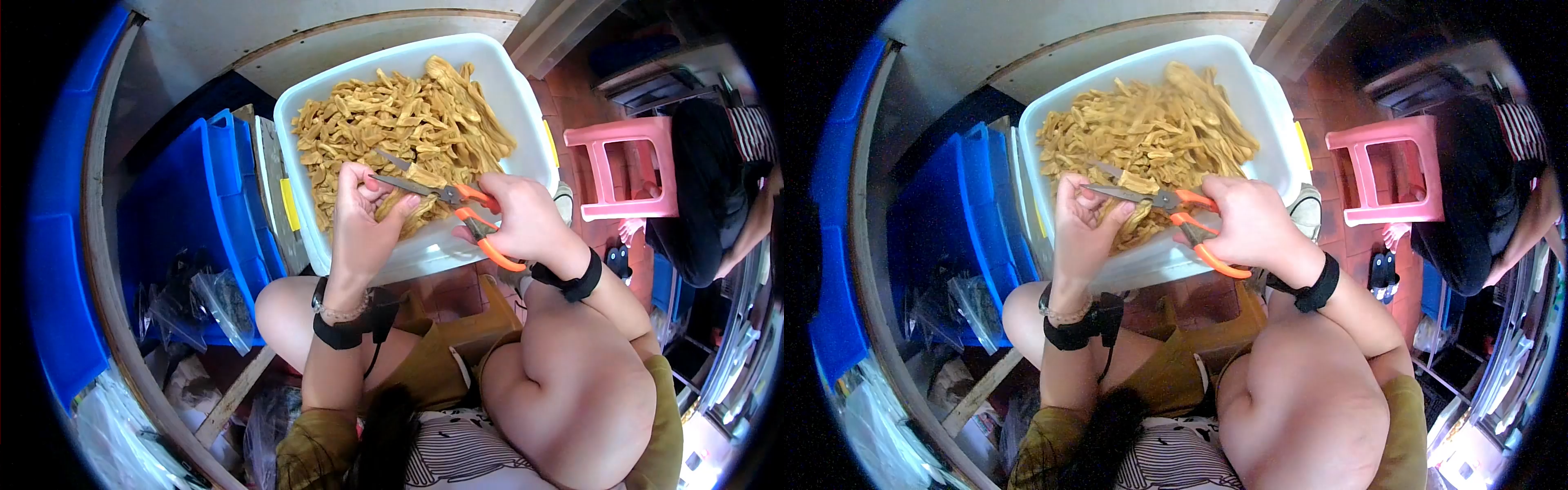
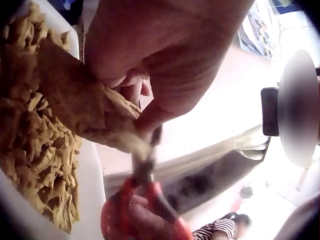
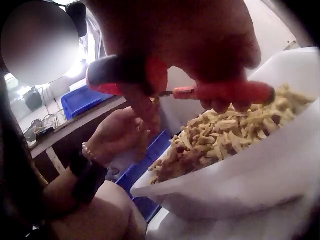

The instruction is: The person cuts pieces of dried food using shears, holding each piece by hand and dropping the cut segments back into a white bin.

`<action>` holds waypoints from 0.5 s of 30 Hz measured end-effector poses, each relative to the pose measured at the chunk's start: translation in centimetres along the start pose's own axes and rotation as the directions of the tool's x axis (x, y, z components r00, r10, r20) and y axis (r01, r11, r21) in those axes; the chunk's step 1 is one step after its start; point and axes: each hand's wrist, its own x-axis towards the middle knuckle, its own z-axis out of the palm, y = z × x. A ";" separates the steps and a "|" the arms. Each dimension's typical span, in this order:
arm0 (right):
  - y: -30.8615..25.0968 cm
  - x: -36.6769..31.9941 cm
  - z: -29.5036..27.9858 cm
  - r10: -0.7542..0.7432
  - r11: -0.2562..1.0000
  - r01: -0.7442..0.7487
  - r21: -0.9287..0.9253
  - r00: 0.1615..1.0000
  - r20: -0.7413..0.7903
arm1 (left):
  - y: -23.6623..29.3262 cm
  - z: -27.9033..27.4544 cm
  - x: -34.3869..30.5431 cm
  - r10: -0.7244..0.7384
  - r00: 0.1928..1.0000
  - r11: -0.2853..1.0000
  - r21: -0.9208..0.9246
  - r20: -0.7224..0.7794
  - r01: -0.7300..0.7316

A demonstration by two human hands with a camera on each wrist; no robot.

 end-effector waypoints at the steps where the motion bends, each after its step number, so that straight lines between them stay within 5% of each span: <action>1: 0.1 -0.1 -0.1 0.000 1.000 0.000 0.001 1.000 0.000 | -0.2 -0.3 0.1 0.000 1.000 1.000 0.001 -0.001 0.000; 3: 0.4 -0.4 -0.4 0.223 0.974 -0.216 -0.067 0.967 0.123 | -0.3 -1.2 0.2 -0.033 0.998 0.998 0.046 0.048 0.031; 7: -0.1 -0.1 -1.0 0.286 0.958 -0.277 -0.075 0.945 0.162 | 0.4 -1.0 0.5 -0.128 0.991 0.991 -0.049 -0.028 0.126; 15: 0.6 -0.3 -1.5 0.190 0.981 -0.183 -0.060 0.970 0.152 | -0.5 -2.4 1.1 -0.127 0.969 0.925 -0.377 -0.212 0.038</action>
